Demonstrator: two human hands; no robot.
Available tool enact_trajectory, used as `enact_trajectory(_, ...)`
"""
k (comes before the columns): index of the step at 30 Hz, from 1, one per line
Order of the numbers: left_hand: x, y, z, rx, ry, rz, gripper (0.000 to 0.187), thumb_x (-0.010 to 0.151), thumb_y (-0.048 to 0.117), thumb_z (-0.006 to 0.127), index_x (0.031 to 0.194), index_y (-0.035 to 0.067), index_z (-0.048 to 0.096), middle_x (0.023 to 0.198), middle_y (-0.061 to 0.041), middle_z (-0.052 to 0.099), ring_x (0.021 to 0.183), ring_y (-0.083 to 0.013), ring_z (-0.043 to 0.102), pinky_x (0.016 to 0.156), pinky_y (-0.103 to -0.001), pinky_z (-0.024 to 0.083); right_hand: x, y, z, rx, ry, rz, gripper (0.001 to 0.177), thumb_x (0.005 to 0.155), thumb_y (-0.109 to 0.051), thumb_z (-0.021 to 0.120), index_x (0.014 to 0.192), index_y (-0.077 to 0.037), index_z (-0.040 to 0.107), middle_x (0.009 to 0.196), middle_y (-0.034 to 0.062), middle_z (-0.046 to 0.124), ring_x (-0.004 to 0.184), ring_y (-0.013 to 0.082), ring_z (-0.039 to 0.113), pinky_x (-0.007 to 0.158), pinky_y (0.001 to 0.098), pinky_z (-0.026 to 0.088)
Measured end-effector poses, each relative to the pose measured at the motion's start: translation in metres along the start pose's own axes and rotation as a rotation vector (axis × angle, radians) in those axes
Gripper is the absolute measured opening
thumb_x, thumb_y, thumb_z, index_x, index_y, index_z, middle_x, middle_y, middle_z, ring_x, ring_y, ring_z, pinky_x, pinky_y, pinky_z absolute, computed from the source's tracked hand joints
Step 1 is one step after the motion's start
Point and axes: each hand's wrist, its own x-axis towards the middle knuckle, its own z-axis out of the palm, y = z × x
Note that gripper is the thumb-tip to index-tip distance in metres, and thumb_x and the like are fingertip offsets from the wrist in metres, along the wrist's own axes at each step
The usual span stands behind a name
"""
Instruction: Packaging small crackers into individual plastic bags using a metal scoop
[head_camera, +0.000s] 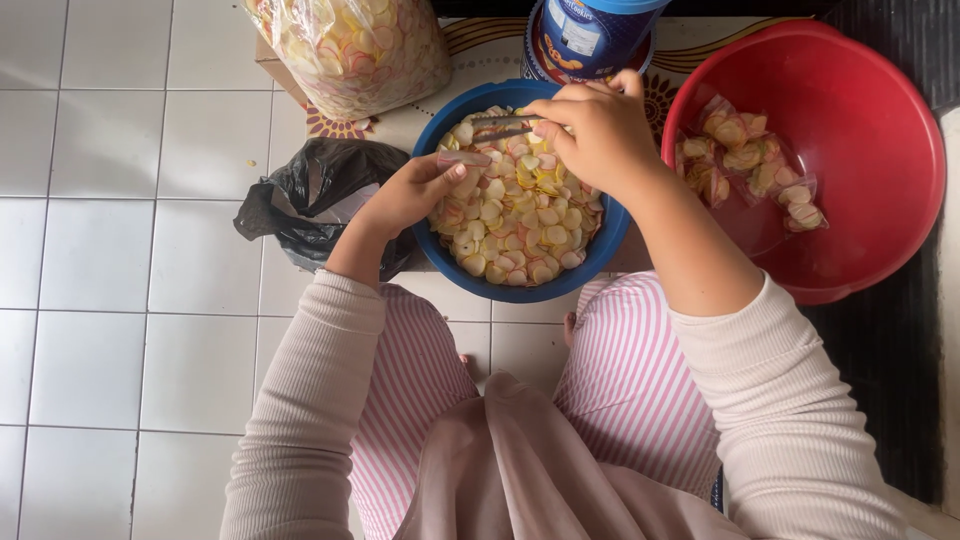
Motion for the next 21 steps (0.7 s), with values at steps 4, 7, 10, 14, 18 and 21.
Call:
enact_trajectory(4,0.006,0.0,0.005,-0.109,0.008,0.024,0.046,0.108,0.039,0.044,0.132,0.006,0.065,0.132,-0.01,0.068,0.118,-0.0186,0.068,0.108,-0.034,0.053,0.003,-0.021,-0.003,0.529,-0.234,0.315,0.035,0.103,-0.031,0.062,0.134,-0.014,0.069,0.13,0.0137,0.07,0.112,0.0293,0.068,0.093,0.0418,0.052)
enact_trajectory(7,0.013,-0.019,0.007,-0.184,0.171,-0.041,0.035,0.111,0.035,0.046,0.133,0.02,0.07,0.12,-0.015,0.074,0.104,-0.0233,0.074,0.079,-0.033,0.067,-0.005,-0.028,0.023,0.88,-0.143,0.277,0.038,0.086,-0.034,0.092,0.109,-0.007,0.076,0.067,-0.0047,0.046,0.061,0.0084,0.049,0.067,0.025,0.04)
enact_trajectory(10,0.012,-0.023,0.009,-0.159,0.194,0.004,0.033,0.112,0.03,0.05,0.131,0.011,0.069,0.135,-0.014,0.067,0.114,-0.0271,0.068,0.082,-0.038,0.066,-0.002,-0.038,0.036,1.021,-0.117,0.327,0.019,0.087,-0.019,0.089,0.097,-0.007,0.077,0.061,-0.0094,0.042,0.058,0.0029,0.041,0.064,0.0193,0.036)
enact_trajectory(14,0.006,0.02,0.018,-0.103,0.201,0.036,0.033,0.112,0.032,0.05,0.133,0.015,0.069,0.127,-0.004,0.066,0.108,-0.0154,0.061,0.086,-0.034,0.057,0.007,-0.05,0.019,0.979,-0.016,0.37,0.015,0.087,-0.019,0.088,0.095,-0.011,0.079,0.053,-0.01,0.043,0.053,0.0017,0.045,0.064,0.0159,0.034)
enact_trajectory(18,0.004,0.04,0.022,-0.082,0.225,0.049,0.03,0.112,0.028,0.052,0.129,0.014,0.072,0.084,-0.002,0.062,0.084,-0.0096,0.053,0.073,-0.025,0.047,0.011,-0.041,0.029,0.906,-0.029,0.367,0.009,0.086,-0.02,0.088,0.091,-0.018,0.081,0.049,-0.0125,0.042,0.052,-0.0001,0.044,0.071,0.0107,0.03)
enact_trajectory(21,0.008,0.022,0.021,-0.144,0.312,0.042,0.034,0.106,0.031,0.065,0.128,0.006,0.07,0.123,-0.006,0.074,0.098,-0.0104,0.068,0.082,-0.029,0.061,0.011,-0.041,0.033,0.914,0.023,0.386,0.008,0.087,-0.02,0.086,0.092,-0.016,0.08,0.05,-0.0133,0.044,0.055,-0.0016,0.044,0.073,0.0077,0.026)
